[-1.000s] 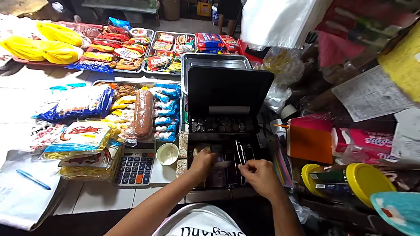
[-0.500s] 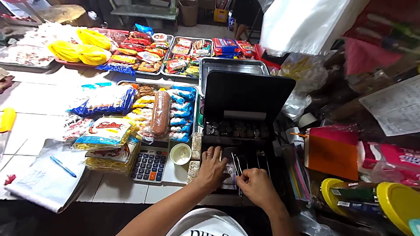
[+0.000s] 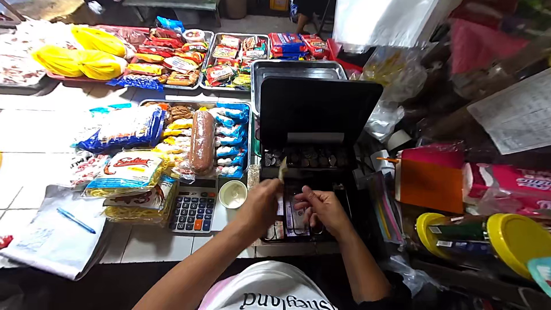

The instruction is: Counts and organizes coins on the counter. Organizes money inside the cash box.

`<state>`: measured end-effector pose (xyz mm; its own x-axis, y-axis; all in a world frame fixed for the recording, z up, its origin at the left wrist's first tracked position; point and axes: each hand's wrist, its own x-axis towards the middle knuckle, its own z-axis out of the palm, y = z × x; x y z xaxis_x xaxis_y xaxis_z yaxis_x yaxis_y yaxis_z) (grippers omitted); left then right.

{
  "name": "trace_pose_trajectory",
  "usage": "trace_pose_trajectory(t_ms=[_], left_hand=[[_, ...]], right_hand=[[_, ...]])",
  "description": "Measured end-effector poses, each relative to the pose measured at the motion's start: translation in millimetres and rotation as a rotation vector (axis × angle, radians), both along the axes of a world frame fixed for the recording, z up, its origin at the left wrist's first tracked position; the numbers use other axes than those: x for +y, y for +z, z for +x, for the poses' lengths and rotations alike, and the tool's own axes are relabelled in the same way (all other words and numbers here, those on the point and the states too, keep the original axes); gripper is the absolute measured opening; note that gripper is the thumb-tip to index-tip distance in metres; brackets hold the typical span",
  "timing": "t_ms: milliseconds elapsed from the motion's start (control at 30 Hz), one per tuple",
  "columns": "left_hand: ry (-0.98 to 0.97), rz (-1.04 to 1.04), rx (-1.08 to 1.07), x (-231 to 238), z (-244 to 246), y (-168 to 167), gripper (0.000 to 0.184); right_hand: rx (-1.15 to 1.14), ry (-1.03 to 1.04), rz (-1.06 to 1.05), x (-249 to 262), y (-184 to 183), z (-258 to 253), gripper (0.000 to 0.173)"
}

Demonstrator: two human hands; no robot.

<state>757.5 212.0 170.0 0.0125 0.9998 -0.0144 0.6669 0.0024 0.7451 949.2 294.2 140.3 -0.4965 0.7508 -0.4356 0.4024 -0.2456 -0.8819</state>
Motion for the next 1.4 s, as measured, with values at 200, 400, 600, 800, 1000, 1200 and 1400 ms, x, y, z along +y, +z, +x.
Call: trace_pose_trajectory(t_ms=[200,400,600,800,1000,1200,1400], left_hand=[[0.187,0.139,-0.228,11.3,7.9,-22.8,0.052],[0.435,0.084,-0.401,12.8,-50.9,-38.3,0.061],[0.427,0.029,-0.350,-17.3,-103.2,-45.7,0.030],[0.417,-0.007,-0.549,-45.4,-117.9,-56.6,0.014],[0.313,-0.005,-0.499,-38.1,-106.6,-48.6,0.014],[0.226,0.052,-0.530,-33.0,-110.5,-34.8,0.025],[0.176,-0.168,-0.630,-29.1,-100.4,-39.2,0.042]], right_hand=[[0.194,-0.186,0.180,-2.7,-17.3,-14.4,0.013],[0.090,0.049,0.194,8.7,-36.3,-34.5,0.037],[-0.504,0.498,0.620,3.9,-62.7,-57.5,0.062],[-0.247,0.321,0.618,6.0,-64.8,-45.6,0.017],[-0.328,0.485,0.613,15.1,-41.5,-48.4,0.023],[-0.518,0.539,0.674,3.9,-49.9,-66.0,0.033],[-0.047,-0.029,1.333,-3.2,-34.3,-30.8,0.017]])
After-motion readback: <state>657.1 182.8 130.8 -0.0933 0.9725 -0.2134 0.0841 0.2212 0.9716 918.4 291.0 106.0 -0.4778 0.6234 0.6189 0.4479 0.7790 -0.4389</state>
